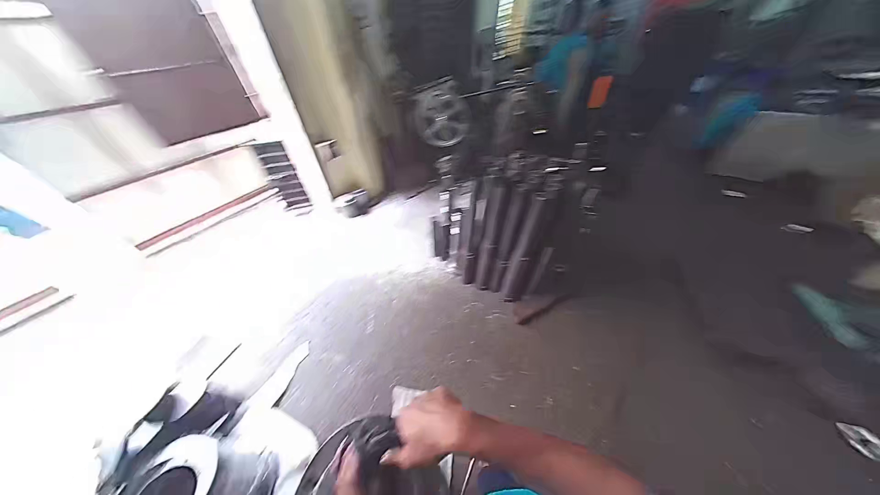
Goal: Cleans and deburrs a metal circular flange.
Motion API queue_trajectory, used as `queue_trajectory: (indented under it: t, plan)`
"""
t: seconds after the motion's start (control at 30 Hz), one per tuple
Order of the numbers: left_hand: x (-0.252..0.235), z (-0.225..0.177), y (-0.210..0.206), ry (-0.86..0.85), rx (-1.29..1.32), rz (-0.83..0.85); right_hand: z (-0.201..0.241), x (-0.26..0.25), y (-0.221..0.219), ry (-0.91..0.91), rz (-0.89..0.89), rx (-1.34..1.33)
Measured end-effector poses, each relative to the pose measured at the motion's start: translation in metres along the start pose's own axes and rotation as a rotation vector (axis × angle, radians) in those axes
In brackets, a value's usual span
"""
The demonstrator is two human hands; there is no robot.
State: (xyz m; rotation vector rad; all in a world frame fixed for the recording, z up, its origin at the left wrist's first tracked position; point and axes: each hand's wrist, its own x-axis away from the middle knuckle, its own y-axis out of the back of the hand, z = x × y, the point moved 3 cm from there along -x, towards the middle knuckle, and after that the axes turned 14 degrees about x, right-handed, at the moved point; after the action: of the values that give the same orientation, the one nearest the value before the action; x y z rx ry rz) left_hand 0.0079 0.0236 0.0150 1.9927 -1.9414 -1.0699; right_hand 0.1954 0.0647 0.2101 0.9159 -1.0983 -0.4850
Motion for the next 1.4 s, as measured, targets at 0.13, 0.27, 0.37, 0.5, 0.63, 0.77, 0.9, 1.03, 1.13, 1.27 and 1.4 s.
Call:
queue_trajectory:
  t: [0.13, 0.27, 0.37, 0.5, 0.63, 0.77, 0.9, 1.03, 1.13, 1.27, 1.4]
  plan:
    - [-0.014, -0.021, 0.015, 0.117, 0.172, 0.038, -0.024, -0.001, -0.011, -0.052, 0.156, 0.051]
    - [-0.001, -0.013, 0.065, 0.367, 0.728, -0.514, -0.075, -0.007, -0.010, 0.023, 0.099, -0.170]
    - [0.003, -0.015, 0.111, 0.400, 0.969, -0.851, -0.083, -0.029, -0.016, 0.026, -0.043, -0.337]
    - [-0.005, -0.013, 0.147, 0.274, 1.034, -1.001, -0.061, -0.061, -0.024, 0.033, -0.095, -0.334]
    - [-0.029, -0.020, 0.126, 0.315, 0.824, -0.754, -0.042, -0.072, -0.025, -0.026, 0.083, -0.098]
    - [-0.056, -0.010, 0.064, 0.355, 0.290, 0.013, -0.024, -0.073, -0.017, -0.067, 0.104, 0.068]
    - [-0.055, 0.005, 0.024, 0.326, -0.228, 0.295, -0.001, -0.070, -0.005, -0.128, 0.060, 0.232]
    - [-0.051, 0.010, 0.025, 0.325, -0.192, 0.283, 0.016, -0.069, 0.009, -0.122, 0.077, 0.337]
    - [-0.051, 0.010, 0.026, 0.296, -0.184, 0.263, 0.001, -0.078, 0.013, -0.111, 0.090, 0.251]
    - [-0.052, 0.009, 0.026, 0.304, -0.178, 0.273, -0.015, -0.077, 0.005, -0.123, 0.047, 0.143]
    - [-0.052, 0.009, 0.024, 0.274, -0.186, 0.272, 0.005, -0.055, -0.016, -0.160, -0.015, 0.284]
